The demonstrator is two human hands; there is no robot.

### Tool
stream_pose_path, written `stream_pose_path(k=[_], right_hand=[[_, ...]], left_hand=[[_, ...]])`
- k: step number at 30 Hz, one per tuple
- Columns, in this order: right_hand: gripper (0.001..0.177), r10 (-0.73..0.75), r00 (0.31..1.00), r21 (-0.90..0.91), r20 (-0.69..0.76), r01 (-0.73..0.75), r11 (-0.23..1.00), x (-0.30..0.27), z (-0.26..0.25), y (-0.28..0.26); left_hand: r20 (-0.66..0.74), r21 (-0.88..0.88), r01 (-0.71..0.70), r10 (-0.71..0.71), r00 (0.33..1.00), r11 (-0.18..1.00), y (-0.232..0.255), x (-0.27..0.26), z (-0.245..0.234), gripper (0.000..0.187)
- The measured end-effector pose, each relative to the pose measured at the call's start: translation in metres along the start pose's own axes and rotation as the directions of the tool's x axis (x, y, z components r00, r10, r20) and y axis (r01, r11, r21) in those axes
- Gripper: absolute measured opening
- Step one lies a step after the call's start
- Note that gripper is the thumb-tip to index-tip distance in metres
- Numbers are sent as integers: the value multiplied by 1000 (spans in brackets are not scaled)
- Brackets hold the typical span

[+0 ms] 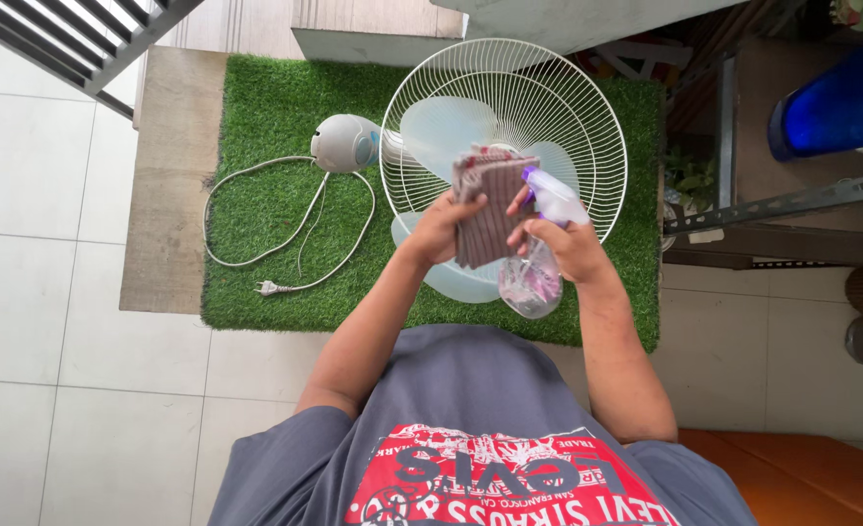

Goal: The person removes the central cap from a white pedestal fan, then uses a spray bottle and a cloth to wipe and clean the fan blades. The person wipes each blade individually while rotating the fan assembly.

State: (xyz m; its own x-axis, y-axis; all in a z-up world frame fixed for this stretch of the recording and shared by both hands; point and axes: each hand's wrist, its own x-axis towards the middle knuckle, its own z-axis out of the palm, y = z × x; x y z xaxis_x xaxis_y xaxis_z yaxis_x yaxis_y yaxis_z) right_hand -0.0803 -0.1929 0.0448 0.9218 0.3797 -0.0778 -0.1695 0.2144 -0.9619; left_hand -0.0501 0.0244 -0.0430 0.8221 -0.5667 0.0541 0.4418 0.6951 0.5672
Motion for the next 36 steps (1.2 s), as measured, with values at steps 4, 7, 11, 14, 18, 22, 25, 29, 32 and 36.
stream_pose_path(k=[4, 7, 11, 14, 18, 22, 25, 29, 32, 36], right_hand=[[45, 7, 1000, -116, -29, -10, 993, -13, 0, -18], [51, 41, 997, -192, -68, -53, 980, -15, 5, -21], [39, 42, 995, -280, -89, -66, 958, -10, 10, -14], [39, 48, 986, -301, -160, -96, 949, -10, 11, -7], [22, 97, 982, -264, -163, -138, 955, -10, 10, -7], [29, 74, 987, -319, -144, -118, 940, -9, 8, -12], [34, 97, 984, -297, -152, -139, 945, -8, 6, -13], [22, 95, 985, -290, -144, -134, 948, -12, 4, -14], [15, 102, 988, -307, -117, -133, 942, -15, 5, -18], [28, 138, 987, -284, -82, -156, 946, -15, 8, -29]], left_hand=[[-179, -54, -82, 71, 981, 995, 21, 13, -13, 53], [-245, -135, -115, 80, 966, 984, 21, 15, -21, 58], [-291, -222, -158, 89, 952, 962, 10, 16, -21, 58], [-298, -227, -192, 120, 947, 955, 2, 14, -17, 57], [-311, -242, -221, 141, 940, 945, 2, 13, -14, 56], [-322, -217, -216, 139, 936, 952, 3, 13, -13, 56], [-336, -220, -226, 144, 931, 949, 3, 13, -13, 55], [-379, -189, -224, 139, 915, 956, 4, 14, -10, 55], [-359, -188, -230, 151, 921, 955, 7, 13, -9, 54], [-322, -203, -242, 169, 932, 949, 7, 13, -8, 54]])
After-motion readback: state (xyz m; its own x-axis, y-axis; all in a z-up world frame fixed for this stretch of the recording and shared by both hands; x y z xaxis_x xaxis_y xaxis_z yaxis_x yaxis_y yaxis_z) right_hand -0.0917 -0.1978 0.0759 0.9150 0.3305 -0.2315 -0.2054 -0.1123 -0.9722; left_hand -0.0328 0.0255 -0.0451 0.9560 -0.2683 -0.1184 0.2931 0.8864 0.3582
